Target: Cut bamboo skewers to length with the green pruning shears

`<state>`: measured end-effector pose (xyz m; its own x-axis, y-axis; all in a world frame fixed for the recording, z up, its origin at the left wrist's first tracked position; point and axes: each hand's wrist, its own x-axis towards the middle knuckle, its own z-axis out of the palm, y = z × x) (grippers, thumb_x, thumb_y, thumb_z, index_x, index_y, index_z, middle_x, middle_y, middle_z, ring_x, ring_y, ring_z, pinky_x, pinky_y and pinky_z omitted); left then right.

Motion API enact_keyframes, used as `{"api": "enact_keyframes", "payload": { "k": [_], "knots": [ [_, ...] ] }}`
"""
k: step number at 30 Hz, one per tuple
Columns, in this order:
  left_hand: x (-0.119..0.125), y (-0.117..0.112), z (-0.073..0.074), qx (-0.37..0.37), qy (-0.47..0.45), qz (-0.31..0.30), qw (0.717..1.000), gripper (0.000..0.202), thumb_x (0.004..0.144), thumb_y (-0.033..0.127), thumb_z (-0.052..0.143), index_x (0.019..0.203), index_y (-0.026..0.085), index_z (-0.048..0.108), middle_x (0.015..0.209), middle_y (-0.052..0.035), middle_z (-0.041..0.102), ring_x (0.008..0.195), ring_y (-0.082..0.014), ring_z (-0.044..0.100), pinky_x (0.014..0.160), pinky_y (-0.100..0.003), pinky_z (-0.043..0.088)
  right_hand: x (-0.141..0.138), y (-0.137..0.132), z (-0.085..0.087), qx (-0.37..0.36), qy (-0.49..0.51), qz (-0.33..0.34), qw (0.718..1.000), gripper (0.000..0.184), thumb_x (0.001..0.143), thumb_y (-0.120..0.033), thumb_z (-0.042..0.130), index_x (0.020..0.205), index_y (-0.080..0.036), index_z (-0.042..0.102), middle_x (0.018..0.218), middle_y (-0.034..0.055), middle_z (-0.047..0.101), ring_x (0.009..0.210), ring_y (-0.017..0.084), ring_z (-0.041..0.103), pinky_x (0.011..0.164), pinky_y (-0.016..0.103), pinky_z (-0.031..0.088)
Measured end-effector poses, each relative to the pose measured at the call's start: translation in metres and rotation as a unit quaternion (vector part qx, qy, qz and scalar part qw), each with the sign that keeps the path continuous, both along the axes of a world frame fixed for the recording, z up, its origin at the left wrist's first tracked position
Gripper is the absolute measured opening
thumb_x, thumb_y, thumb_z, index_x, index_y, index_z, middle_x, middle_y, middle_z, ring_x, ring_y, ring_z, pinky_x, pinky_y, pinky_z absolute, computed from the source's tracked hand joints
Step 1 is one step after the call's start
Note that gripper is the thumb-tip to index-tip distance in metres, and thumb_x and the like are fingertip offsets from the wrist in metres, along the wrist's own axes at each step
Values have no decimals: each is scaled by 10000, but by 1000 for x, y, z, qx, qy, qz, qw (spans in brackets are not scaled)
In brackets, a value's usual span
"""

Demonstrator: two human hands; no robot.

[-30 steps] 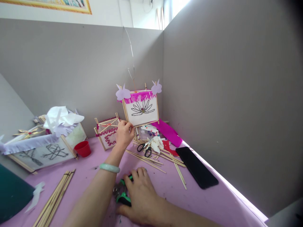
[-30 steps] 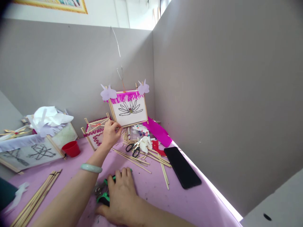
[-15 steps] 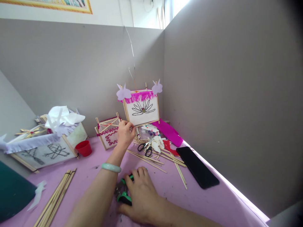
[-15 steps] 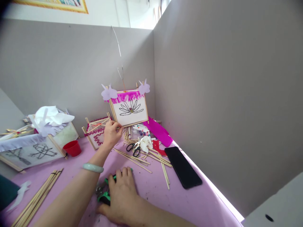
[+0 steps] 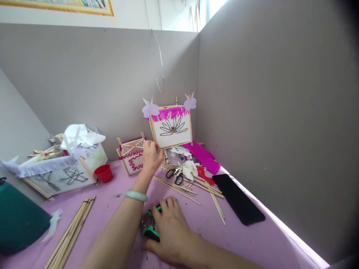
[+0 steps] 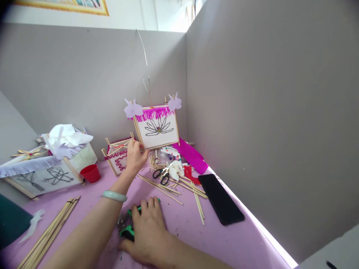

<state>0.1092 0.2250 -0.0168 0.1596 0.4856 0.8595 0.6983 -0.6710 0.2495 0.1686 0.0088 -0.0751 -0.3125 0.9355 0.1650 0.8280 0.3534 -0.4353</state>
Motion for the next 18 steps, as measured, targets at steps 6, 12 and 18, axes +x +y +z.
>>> {"api": "enact_keyframes", "payload": {
  "k": [6,12,18],
  "knots": [
    [0,0,0,-2,-1,-1,1000,207,727,198,615,734,221,409,875,-69,437,905,-250,474,795,-400,439,1,2,-3,1,-1,-8,1000,806,742,-677,529,1353,-157,452,1293,181,472,1236,398,330,1064,576,164],
    [1,1,-1,-6,-1,-2,1000,195,730,191,606,706,219,414,850,-66,438,872,-245,475,784,-399,441,0,1,-3,5,-2,-6,1000,820,744,-688,521,1356,-148,449,1287,185,478,1228,400,335,1064,580,166],
    [1,2,-2,-4,-8,-14,1000,202,724,170,603,692,223,411,843,-64,439,862,-238,473,793,-395,443,-1,1,-2,8,-1,-4,1000,810,757,-692,504,1358,-152,446,1288,184,484,1230,392,335,1063,585,168]
  ]
}}
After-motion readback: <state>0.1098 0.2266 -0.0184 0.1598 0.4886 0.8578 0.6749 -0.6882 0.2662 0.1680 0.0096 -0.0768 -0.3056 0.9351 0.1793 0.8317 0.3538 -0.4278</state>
